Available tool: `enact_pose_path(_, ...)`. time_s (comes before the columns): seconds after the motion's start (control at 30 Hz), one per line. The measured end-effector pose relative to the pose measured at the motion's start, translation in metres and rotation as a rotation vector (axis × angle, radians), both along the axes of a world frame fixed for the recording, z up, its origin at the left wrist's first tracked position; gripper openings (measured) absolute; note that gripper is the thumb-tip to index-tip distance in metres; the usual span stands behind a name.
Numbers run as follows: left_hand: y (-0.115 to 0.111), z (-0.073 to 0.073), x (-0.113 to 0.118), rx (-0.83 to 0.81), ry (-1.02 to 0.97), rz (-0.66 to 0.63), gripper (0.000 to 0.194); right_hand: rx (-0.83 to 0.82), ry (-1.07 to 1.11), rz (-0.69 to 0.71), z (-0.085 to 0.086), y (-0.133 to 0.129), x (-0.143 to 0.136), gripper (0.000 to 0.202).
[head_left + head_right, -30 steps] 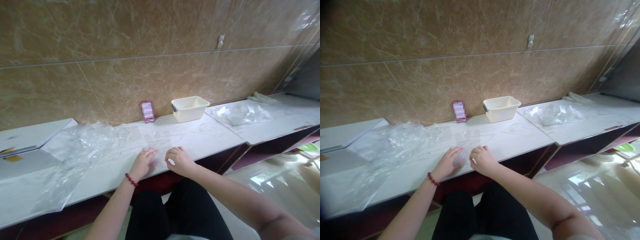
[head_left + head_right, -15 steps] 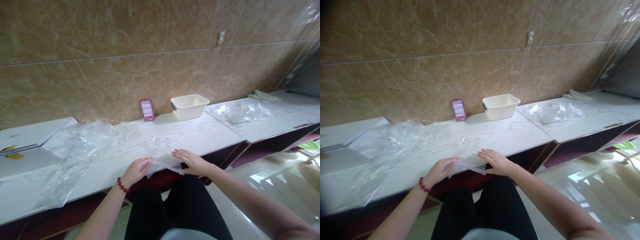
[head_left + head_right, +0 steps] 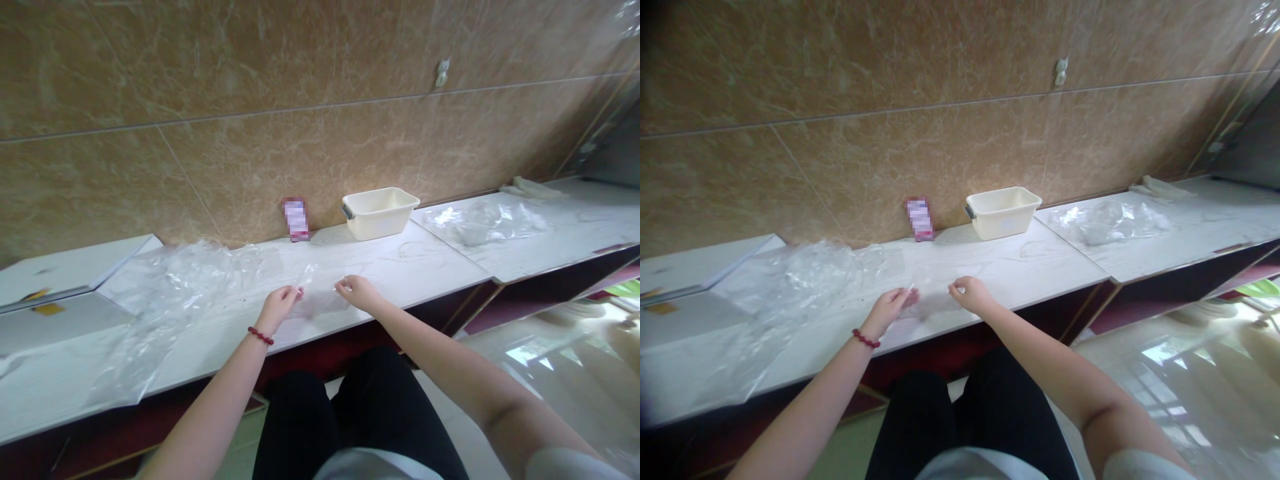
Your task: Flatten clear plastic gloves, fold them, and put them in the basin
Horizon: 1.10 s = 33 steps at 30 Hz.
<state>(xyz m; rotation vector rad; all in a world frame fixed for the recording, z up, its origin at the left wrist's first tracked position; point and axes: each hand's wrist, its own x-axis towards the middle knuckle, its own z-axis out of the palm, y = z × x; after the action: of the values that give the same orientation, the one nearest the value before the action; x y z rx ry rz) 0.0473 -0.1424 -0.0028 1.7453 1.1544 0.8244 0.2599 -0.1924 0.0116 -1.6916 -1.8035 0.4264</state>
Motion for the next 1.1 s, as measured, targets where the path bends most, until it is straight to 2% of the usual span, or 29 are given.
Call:
enact_pose_path(0.13,0.02,-0.005,0.01,0.099,0.158,0.203,0.026,-0.146,-0.053,-0.13,-0.002,0.021,-0.001,0.022)
enact_pose_path(0.27,0.032,-0.012,0.015,0.045,0.184,0.329,0.025,-0.167,-0.027,-0.204,-0.008,0.036,-0.001,0.019)
enact_pose_path(0.53,0.043,-0.021,0.018,-0.013,0.105,0.376,0.023,-0.091,-0.052,-0.23,-0.021,0.05,-0.001,0.013)
enact_pose_path(0.83,0.047,-0.027,0.014,-0.038,-0.092,0.401,0.039,-0.111,0.02,-0.272,-0.032,0.056,0.002,0.03)
enact_pose_path(1.1,0.052,-0.032,0.021,-0.049,-0.168,0.356,0.041,-0.098,0.061,-0.275,-0.036,0.061,0.001,0.036)
